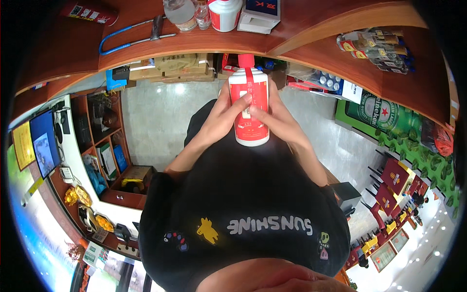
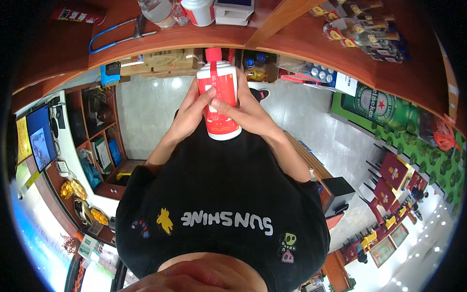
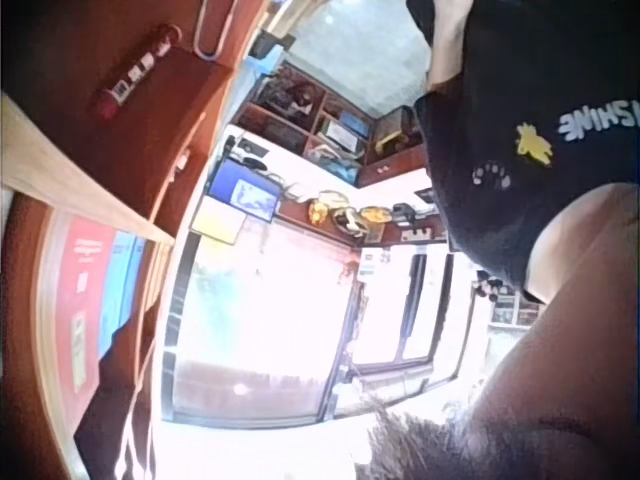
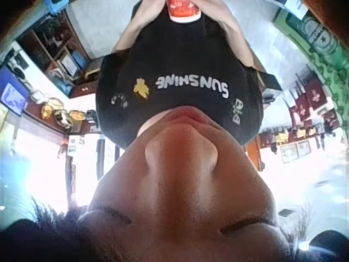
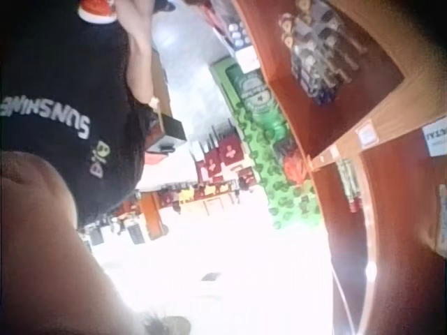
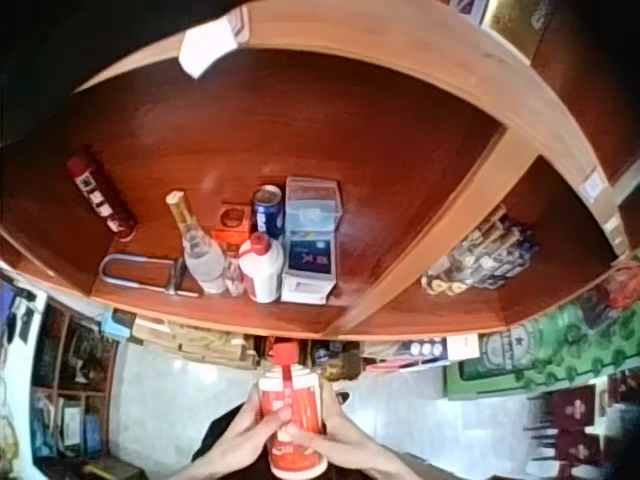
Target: The person removes liquor bottles from a shelf one by one, turns each bottle in their hands, and places them back onto the shelf.
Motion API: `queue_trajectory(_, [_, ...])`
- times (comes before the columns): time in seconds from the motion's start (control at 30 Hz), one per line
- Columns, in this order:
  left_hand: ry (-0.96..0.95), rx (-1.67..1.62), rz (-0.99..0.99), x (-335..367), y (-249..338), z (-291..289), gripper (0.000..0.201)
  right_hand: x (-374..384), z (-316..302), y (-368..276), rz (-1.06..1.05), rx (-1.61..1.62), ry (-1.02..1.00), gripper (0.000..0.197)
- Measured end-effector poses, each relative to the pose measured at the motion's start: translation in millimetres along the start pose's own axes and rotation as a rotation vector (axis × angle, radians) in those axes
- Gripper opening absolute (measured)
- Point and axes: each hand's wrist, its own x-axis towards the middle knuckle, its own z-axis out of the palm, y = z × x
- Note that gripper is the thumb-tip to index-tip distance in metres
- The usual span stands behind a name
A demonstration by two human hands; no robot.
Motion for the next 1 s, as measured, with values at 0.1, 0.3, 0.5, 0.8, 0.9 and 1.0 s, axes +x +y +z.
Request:
queue_trajectory(0.1, [0.041, 0.041, 0.063, -2, -8, -6, 0.053, 4, 2, 6, -0.01, -0.05, -0.015, 0.073])
queue_trajectory(0.3, [0.016, 0.017, 0.086, 2, -4, -11, 0.048, 10, -2, 6, 0.024, -0.014, -0.026, 0.074])
queue_trajectory(0.5, [0.049, -0.103, -0.018, 9, 4, -14, 0.054, 19, -1, -3, 0.054, 0.004, -0.034, 0.074])
queue_trajectory(0.8, [0.036, -0.281, -0.016, 23, -7, -32, 0.067, 3, -15, -23, 0.051, -0.097, -0.058, 0.071])
queue_trajectory(0.9, [-0.111, -0.427, -0.005, 22, -7, -31, 0.075, 11, -29, -14, 0.055, -0.174, -0.071, 0.059])
queue_trajectory(1.0, [-0.325, -0.73, -0.009, 25, -16, -32, 0.086, 33, -18, -7, -0.214, 0.172, -0.008, 0.056])
